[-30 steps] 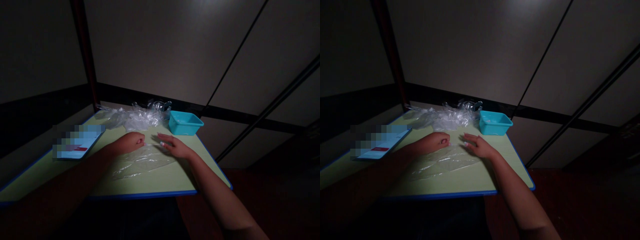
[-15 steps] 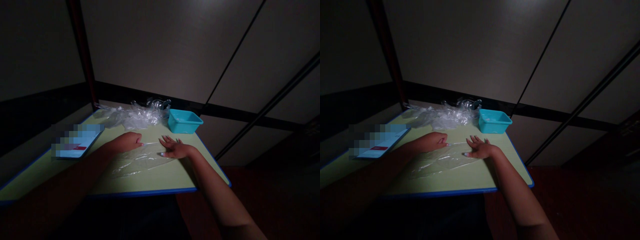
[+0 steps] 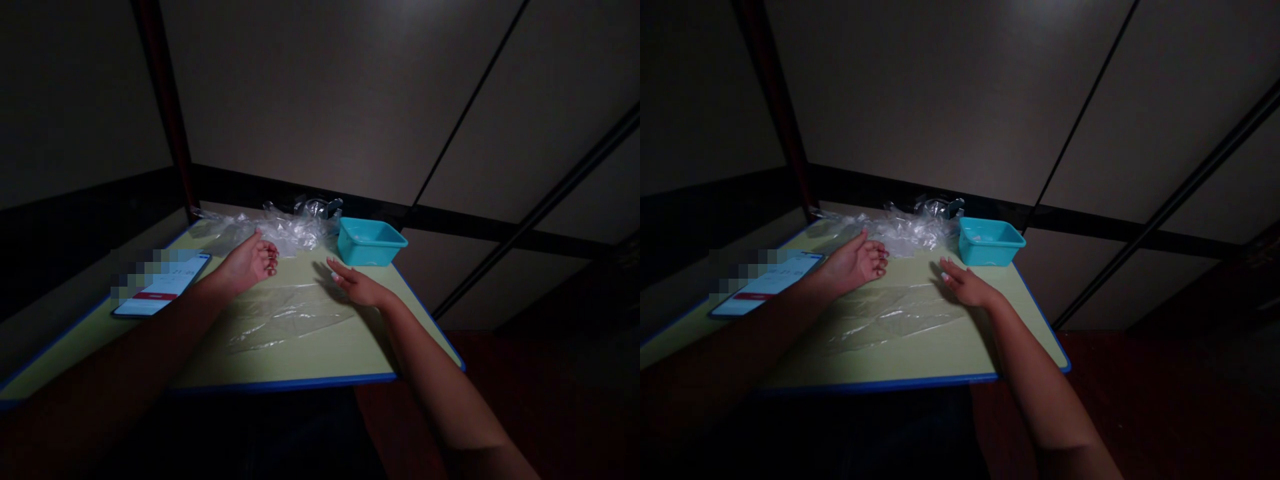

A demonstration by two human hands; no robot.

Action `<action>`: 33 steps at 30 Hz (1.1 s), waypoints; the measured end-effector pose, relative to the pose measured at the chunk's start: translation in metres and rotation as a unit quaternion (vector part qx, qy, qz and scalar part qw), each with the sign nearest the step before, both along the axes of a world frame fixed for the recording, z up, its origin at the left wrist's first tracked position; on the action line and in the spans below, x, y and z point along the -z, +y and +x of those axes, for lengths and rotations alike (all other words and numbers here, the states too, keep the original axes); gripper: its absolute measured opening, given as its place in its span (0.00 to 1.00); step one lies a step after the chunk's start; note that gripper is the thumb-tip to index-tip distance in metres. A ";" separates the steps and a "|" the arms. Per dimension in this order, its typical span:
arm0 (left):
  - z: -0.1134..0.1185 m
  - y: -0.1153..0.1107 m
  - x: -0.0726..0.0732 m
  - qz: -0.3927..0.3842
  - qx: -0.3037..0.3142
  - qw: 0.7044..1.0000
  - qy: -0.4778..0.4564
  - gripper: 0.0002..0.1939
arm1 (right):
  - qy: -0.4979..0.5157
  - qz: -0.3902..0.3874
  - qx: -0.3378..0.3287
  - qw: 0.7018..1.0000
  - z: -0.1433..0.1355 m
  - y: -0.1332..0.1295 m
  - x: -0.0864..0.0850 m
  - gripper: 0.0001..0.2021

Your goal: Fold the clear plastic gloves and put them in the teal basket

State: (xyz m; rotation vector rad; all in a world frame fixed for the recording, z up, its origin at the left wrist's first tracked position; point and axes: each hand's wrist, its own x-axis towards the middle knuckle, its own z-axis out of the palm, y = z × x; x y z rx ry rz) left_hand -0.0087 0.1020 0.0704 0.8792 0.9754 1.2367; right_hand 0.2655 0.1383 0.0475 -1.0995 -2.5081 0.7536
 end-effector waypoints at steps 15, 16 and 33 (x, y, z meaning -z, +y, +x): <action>0.014 -0.008 0.013 -0.085 0.219 0.972 -0.016 0.31 | -0.256 -0.060 -0.090 0.961 -0.011 -0.021 -0.023 0.43; 0.013 -0.007 0.014 -0.093 0.204 0.974 -0.008 0.30 | -0.258 -0.057 -0.088 0.960 -0.010 -0.020 -0.022 0.43; 0.003 -0.003 0.006 -0.111 0.085 0.990 -0.010 0.23 | -0.247 -0.051 -0.090 0.963 -0.003 -0.015 -0.015 0.47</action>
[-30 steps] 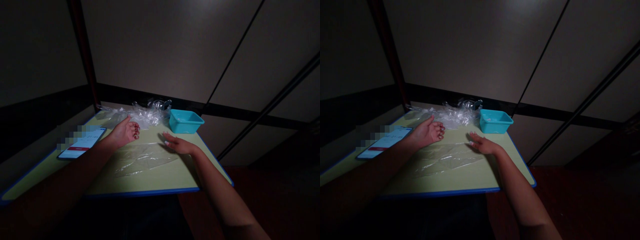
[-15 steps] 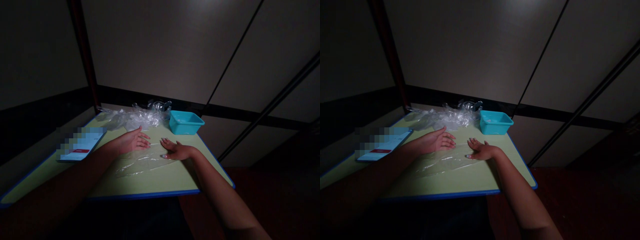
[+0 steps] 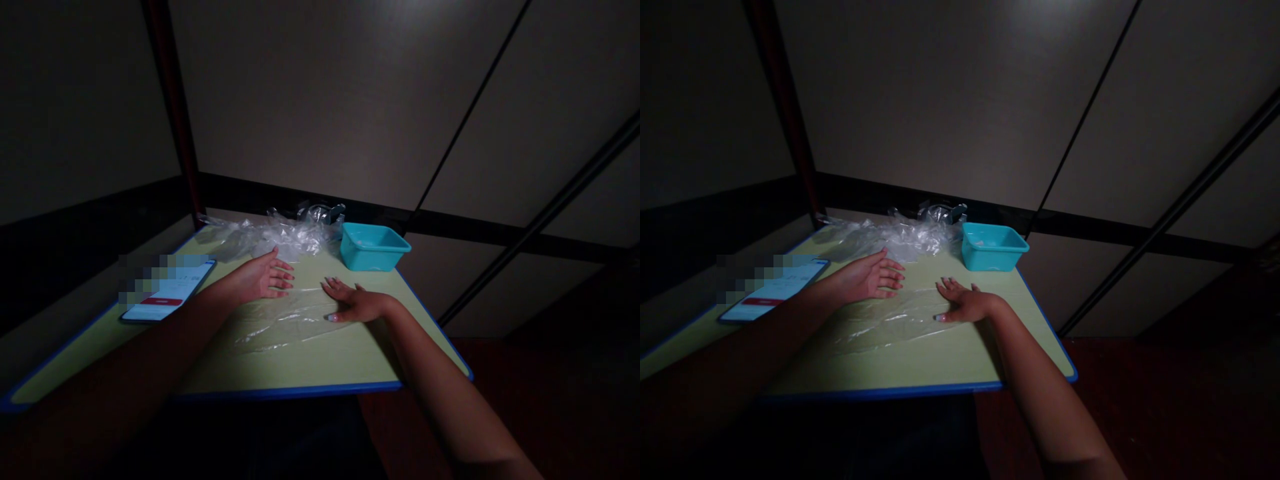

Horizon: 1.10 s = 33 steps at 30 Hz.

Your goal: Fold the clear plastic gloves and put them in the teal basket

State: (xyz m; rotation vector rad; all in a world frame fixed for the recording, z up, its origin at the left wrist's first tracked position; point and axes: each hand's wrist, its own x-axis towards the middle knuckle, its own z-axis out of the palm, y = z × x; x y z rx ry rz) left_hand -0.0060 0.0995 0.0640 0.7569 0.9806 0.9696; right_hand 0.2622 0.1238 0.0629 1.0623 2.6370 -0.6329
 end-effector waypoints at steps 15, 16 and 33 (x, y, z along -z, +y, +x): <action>0.001 -0.004 -0.006 0.000 0.030 0.999 0.010 0.26 | -0.011 0.004 0.005 1.000 0.001 0.003 0.000 0.47; 0.001 -0.004 -0.007 0.000 0.031 0.999 0.010 0.26 | -0.012 0.003 0.005 1.000 0.001 0.003 0.000 0.47; -0.015 0.009 -0.005 0.094 -0.146 0.980 -0.093 0.15 | 0.089 0.036 0.048 0.994 0.006 0.005 -0.001 0.48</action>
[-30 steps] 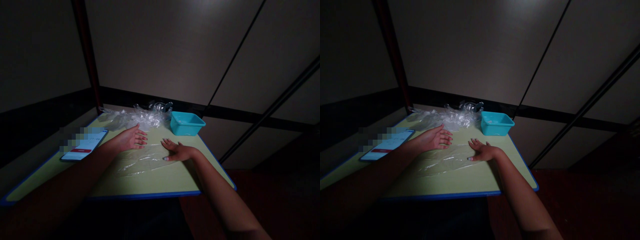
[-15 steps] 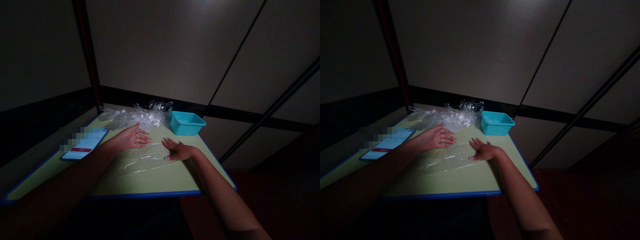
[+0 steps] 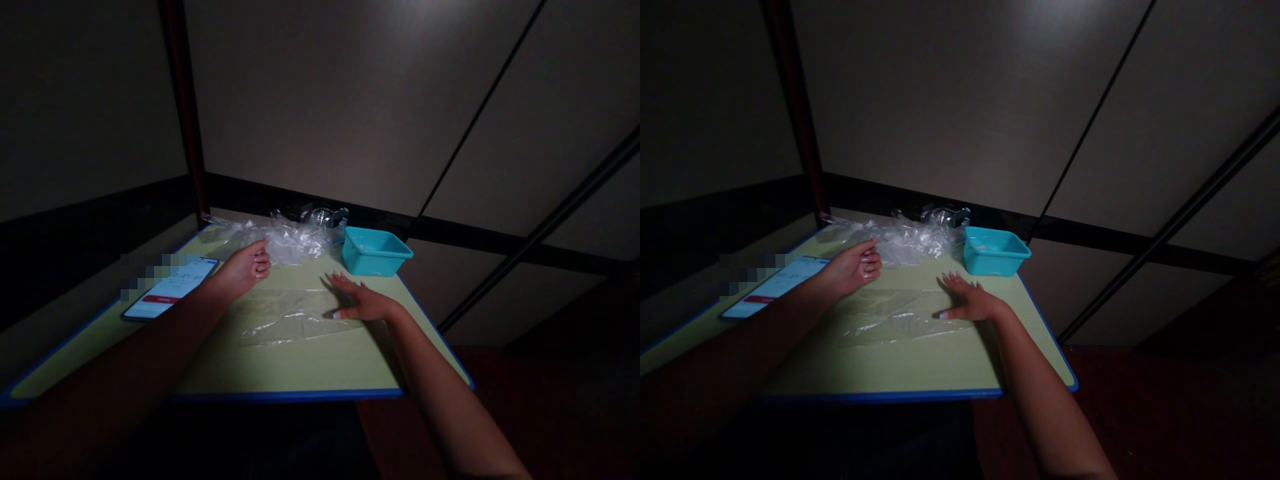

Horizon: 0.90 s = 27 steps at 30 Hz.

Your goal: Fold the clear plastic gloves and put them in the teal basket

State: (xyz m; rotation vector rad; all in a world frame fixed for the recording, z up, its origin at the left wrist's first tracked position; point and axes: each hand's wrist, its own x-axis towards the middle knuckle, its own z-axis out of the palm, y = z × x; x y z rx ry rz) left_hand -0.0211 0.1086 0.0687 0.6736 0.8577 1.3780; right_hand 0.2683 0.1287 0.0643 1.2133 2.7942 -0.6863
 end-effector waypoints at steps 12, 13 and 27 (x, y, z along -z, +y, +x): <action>0.004 -0.005 -0.003 0.028 0.024 0.999 0.006 0.21 | 0.304 0.131 0.149 0.932 -0.002 0.012 0.005 0.20; 0.005 -0.005 -0.002 0.024 0.015 1.000 0.003 0.21 | 0.314 0.148 0.168 0.923 -0.001 0.013 0.004 0.20; 0.008 -0.016 -0.018 -0.006 0.084 0.992 -0.091 0.21 | 0.613 -0.191 0.213 0.737 0.002 0.011 -0.010 0.21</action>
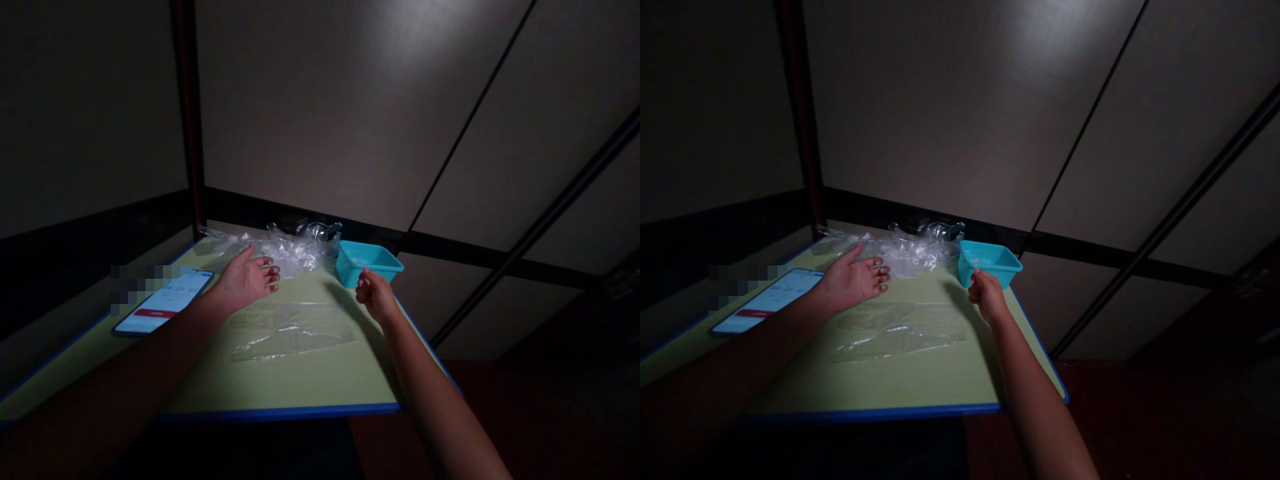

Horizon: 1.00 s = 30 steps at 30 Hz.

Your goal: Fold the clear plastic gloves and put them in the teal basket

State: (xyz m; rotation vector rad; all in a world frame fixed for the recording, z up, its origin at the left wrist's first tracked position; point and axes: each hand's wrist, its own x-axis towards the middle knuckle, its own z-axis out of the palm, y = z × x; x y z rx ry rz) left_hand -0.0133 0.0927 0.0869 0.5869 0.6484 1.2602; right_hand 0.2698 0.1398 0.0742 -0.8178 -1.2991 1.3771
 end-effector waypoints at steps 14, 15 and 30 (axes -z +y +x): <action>-0.005 0.005 0.008 0.039 0.008 0.999 -0.038 0.22 | 0.097 -0.028 -0.035 0.994 0.012 0.003 -0.003 0.20; -0.006 0.005 0.007 0.038 -0.008 0.998 -0.041 0.23 | 0.103 -0.028 -0.034 0.994 0.013 0.003 -0.003 0.20; -0.005 0.001 0.005 0.071 -0.028 0.994 -0.078 0.22 | 0.159 -0.030 -0.074 0.984 0.014 0.002 -0.003 0.17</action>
